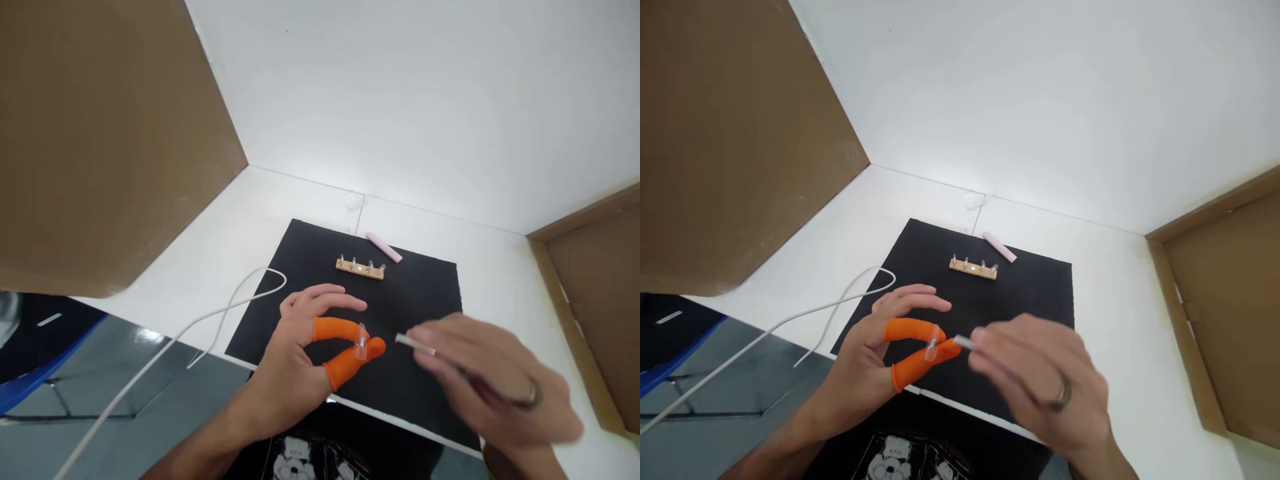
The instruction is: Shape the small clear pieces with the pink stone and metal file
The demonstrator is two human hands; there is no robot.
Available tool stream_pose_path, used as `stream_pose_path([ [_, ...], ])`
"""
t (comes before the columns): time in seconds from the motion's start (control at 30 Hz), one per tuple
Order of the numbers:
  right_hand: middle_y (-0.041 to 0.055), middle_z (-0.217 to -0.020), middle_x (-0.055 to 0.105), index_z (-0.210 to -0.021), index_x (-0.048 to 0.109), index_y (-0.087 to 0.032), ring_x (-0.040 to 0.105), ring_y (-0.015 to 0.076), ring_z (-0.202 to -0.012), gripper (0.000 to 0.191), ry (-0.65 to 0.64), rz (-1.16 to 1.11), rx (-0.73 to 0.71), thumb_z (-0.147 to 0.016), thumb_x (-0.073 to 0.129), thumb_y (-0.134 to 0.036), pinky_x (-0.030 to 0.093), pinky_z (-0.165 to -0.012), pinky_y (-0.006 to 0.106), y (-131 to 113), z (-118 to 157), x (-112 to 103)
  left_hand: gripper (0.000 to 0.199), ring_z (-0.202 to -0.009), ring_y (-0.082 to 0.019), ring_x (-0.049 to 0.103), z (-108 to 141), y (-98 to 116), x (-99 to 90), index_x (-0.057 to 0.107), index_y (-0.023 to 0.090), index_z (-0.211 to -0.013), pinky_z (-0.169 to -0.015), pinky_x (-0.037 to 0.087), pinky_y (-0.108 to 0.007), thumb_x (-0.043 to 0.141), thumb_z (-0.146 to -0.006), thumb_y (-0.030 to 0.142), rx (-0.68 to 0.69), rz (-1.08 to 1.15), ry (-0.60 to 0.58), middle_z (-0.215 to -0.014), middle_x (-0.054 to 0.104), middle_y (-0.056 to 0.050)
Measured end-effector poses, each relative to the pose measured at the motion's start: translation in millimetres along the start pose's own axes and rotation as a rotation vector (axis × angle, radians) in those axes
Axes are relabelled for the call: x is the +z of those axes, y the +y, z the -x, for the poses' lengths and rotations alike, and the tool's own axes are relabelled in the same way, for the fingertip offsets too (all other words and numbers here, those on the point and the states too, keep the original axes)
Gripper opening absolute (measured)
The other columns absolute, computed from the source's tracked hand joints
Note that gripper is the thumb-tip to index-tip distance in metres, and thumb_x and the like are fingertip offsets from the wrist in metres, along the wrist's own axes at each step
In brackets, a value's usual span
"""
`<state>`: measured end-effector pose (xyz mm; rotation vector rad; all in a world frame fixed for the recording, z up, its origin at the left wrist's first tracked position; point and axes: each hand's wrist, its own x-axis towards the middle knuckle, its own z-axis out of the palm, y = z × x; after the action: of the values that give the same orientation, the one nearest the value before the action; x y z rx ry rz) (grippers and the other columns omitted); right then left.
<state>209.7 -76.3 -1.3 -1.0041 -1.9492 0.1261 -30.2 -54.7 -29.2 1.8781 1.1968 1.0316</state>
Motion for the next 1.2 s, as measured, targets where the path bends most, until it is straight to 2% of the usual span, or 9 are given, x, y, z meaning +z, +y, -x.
stream_pose_path([
  [0.07, 0.0009, -0.093, 0.088, -0.127, 0.078, -0.031, 0.082, 0.02, -0.073, 0.04, 0.035, 0.048, -0.07, -0.095, 0.08, -0.009, 0.066, -0.064, 0.032, 1.5, -0.8, -1.3, 0.016, -0.128, -0.034, 0.074, 1.8, 3.4, -2.7, 0.084, 0.034, -0.089, -0.116, 0.053, -0.064, 0.082, -0.101, 0.045, 0.011, -0.012, -0.027, -0.12, 0.087, 0.0],
  [0.23, 0.0004, -0.089, 0.087, -0.118, 0.077, -0.028, 0.081, 0.0186, -0.072, 0.016, -0.17, 0.029, -0.085, -0.105, 0.071, -0.022, 0.071, -0.074, 0.033, -5.6, 0.8, -6.6, 0.018, -0.124, -0.033, 0.076, 3.2, 8.5, -7.2, 0.084, 0.035, -0.089, -0.111, 0.054, -0.062, 0.081, -0.102, 0.047, 0.057, -0.012, -0.086, -0.114, 0.088, 0.001],
  [0.4, 0.0012, -0.091, 0.087, -0.124, 0.076, -0.028, 0.081, 0.0192, -0.071, 0.033, 0.001, 0.044, -0.078, -0.098, 0.076, -0.008, 0.065, -0.06, 0.031, -5.3, 6.7, -7.2, 0.022, -0.123, -0.032, 0.076, 2.3, 9.7, -3.0, 0.083, 0.035, -0.09, -0.109, 0.053, -0.061, 0.078, -0.104, 0.051, 0.072, 0.012, -0.087, -0.114, 0.088, 0.002],
  [0.57, 0.0, -0.086, 0.085, -0.109, 0.075, -0.023, 0.079, 0.0165, -0.067, 0.008, -0.196, 0.054, -0.091, -0.108, 0.068, -0.02, 0.065, -0.065, 0.032, -18.8, 8.5, -6.9, 0.022, -0.122, -0.031, 0.077, 1.4, 6.8, -0.7, 0.083, 0.036, -0.087, -0.116, 0.049, -0.063, 0.08, -0.102, 0.052, 0.053, 0.019, -0.094, -0.112, 0.088, 0.003],
  [0.73, 0.0023, -0.09, 0.087, -0.124, 0.076, -0.026, 0.079, 0.018, -0.067, 0.031, -0.028, 0.13, -0.12, -0.098, 0.077, -0.009, 0.064, -0.061, 0.03, -7.5, 5.1, -8.6, 0.02, -0.125, -0.031, 0.076, -0.1, 2.8, -1.6, 0.082, 0.035, -0.089, -0.116, 0.047, -0.06, 0.081, -0.101, 0.05, 0.039, 0.057, -0.129, -0.114, 0.088, 0.003],
  [0.87, -0.0016, -0.08, 0.084, -0.105, 0.077, -0.025, 0.074, 0.0145, -0.056, 0.01, -0.138, 0.057, -0.118, -0.107, 0.069, -0.02, 0.064, -0.057, 0.029, -19.4, 10.4, -2.0, 0.018, -0.122, -0.029, 0.076, -3.5, 1.6, -1.3, 0.082, 0.031, -0.088, -0.116, 0.045, -0.056, 0.086, -0.099, 0.044, 0.037, 0.107, -0.146, -0.112, 0.088, 0.002],
  [0.93, -0.0033, -0.076, 0.082, -0.099, 0.075, -0.023, 0.07, 0.0111, -0.051, 0.018, -0.193, 0.004, -0.119, -0.111, 0.062, -0.022, 0.061, -0.055, 0.026, -24.3, 11.2, -2.2, 0.015, -0.122, -0.028, 0.076, -4.9, 1.8, -1.1, 0.081, 0.029, -0.088, -0.116, 0.042, -0.053, 0.089, -0.097, 0.039, 0.038, 0.13, -0.16, -0.112, 0.088, 0.002],
  [1.1, 0.0017, -0.086, 0.085, -0.108, 0.075, -0.018, 0.077, 0.013, -0.066, 0.013, -0.079, 0.144, -0.117, -0.103, 0.071, -0.007, 0.062, -0.061, 0.026, -11.7, 0.7, -12.9, 0.011, -0.125, -0.027, 0.074, -5.4, 1.9, -0.4, 0.08, 0.03, -0.092, -0.116, 0.038, -0.051, 0.09, -0.095, 0.03, 0.068, 0.167, -0.199, -0.115, 0.087, 0.005],
  [1.2, 0.0006, -0.082, 0.084, -0.103, 0.075, -0.019, 0.077, 0.013, -0.064, 0.011, -0.101, 0.153, -0.109, -0.107, 0.067, -0.013, 0.062, -0.062, 0.027, -16.5, 1.3, -7.6, 0.011, -0.126, -0.027, 0.073, -6.2, -0.3, -0.6, 0.08, 0.03, -0.092, -0.116, 0.037, -0.05, 0.09, -0.095, 0.03, 0.097, 0.182, -0.225, -0.116, 0.087, 0.005],
])
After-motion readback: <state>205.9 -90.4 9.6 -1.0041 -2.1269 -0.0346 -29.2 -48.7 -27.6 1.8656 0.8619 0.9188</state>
